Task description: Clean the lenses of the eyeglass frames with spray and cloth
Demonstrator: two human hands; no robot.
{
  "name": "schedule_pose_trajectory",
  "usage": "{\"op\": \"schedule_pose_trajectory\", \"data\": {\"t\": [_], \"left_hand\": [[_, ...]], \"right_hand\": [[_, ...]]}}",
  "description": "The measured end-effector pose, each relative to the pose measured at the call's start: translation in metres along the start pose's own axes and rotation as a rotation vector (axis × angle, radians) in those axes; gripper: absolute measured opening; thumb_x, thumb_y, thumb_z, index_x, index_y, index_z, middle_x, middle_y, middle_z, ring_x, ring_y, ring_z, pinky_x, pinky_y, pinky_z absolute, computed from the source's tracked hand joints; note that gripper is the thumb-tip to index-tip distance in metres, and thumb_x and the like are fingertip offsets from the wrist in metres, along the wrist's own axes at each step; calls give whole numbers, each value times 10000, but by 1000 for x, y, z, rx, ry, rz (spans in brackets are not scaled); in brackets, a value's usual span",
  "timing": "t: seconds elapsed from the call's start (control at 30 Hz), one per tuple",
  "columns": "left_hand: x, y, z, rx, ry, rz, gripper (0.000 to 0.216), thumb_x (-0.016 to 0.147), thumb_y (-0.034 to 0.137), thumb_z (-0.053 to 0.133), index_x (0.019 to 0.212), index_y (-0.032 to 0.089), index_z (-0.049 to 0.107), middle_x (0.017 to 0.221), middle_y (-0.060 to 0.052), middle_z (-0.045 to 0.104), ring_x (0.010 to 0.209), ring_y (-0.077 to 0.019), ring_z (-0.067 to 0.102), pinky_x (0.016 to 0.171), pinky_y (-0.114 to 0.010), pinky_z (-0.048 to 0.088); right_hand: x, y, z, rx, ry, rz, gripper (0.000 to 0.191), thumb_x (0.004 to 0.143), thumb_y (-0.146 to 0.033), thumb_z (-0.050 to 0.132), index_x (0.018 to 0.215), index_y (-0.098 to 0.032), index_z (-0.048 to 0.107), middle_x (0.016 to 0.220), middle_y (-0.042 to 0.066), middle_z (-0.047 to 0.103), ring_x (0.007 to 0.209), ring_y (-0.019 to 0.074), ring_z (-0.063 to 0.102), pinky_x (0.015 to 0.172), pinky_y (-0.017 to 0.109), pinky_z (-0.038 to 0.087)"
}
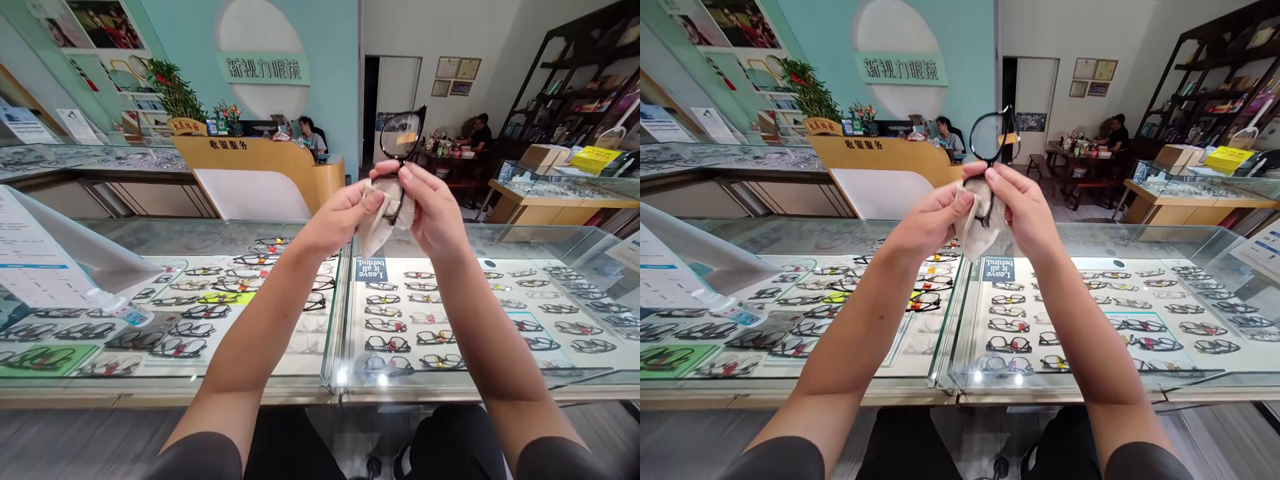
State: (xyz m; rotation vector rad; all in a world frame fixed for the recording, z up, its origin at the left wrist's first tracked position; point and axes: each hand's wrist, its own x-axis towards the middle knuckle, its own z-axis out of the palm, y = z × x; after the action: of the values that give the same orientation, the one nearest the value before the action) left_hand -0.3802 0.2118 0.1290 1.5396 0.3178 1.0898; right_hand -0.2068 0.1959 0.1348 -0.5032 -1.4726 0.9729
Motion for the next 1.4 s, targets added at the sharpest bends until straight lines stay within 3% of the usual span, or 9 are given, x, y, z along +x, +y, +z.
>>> {"op": "schedule_pose_trajectory", "data": {"t": [0.07, 0.17, 0.33, 0.43, 0.63, 0.83, 1.0, 1.13, 1.4], "left_hand": [[-1, 7, -5, 47, -68, 15, 476, 872, 582, 862, 1024, 157, 711, 879, -44, 732, 772, -153, 676, 724, -258, 528], [-5, 9, -12, 105, -141, 0, 439, 903, 553, 842, 1040, 154, 722, 845, -30, 691, 721, -129, 623, 693, -249, 501], [-10, 7, -11, 150, -119, 17, 628, 935, 494, 825, 1458, 219, 615, 968, -46, 713, 803, -157, 659, 713, -257, 512], [-10, 2, -3, 137, -78, 42, 677, 944, 476, 821, 1520, 230, 562, 956, -44, 709, 796, -156, 667, 696, -250, 511], [-6, -7, 8, 50, 39, 101, 584, 942, 524, 811, 1394, 207, 617, 852, -7, 695, 694, -138, 679, 666, -265, 560], [-2, -14, 14, 59, 215, 115, 581, 956, 654, 732, 1268, 168, 668, 695, 35, 633, 532, -108, 592, 500, -224, 465], [-1, -11, 6, 48, 101, 77, 592, 955, 670, 725, 1276, 175, 673, 860, -36, 735, 752, -168, 703, 670, -267, 547], [-2, -7, -4, 67, 8, 15, 511, 948, 614, 767, 1185, 165, 709, 949, -61, 753, 826, -165, 685, 738, -266, 523], [-1, -10, -1, -11, 43, -33, 463, 907, 539, 845, 1157, 176, 704, 986, -65, 770, 814, -160, 700, 761, -273, 525]], "right_hand": [[0, -3, 2, 51, 16, -1, 350, 896, -578, 825, 1093, -289, 831, 1195, 32, 770, 961, 203, 703, 702, 302, 583], [-4, 1, 4, 110, 22, 59, 313, 905, -539, 820, 1099, -294, 844, 1179, 36, 775, 816, 165, 669, 569, 274, 514], [-10, 0, 12, 179, 84, 128, 317, 884, -510, 833, 1079, -261, 843, 1054, 33, 765, 515, 61, 372, 407, 255, 297], [-13, -3, 19, 232, 153, 137, 302, 850, -489, 857, 1019, -241, 830, 949, 16, 744, 488, 48, 297, 382, 242, 267], [-13, 5, 24, 250, 138, 103, 255, 884, -479, 837, 994, -250, 815, 874, -3, 670, 560, 80, 438, 423, 217, 427], [-11, 12, 19, 180, 50, 94, 288, 944, -512, 774, 1097, -278, 844, 1000, 40, 667, 681, 129, 524, 475, 247, 501], [-9, 15, 13, 106, 132, 91, 269, 909, -505, 809, 1024, -264, 841, 897, 15, 604, 635, 117, 429, 475, 254, 408], [-7, 14, 9, 81, 189, 98, 285, 876, -504, 827, 996, -246, 841, 905, 5, 628, 595, 99, 354, 487, 269, 323], [-9, 4, 11, 120, 131, 80, 329, 915, -520, 793, 1130, -277, 849, 1186, 38, 732, 676, 106, 482, 538, 263, 414]]}}
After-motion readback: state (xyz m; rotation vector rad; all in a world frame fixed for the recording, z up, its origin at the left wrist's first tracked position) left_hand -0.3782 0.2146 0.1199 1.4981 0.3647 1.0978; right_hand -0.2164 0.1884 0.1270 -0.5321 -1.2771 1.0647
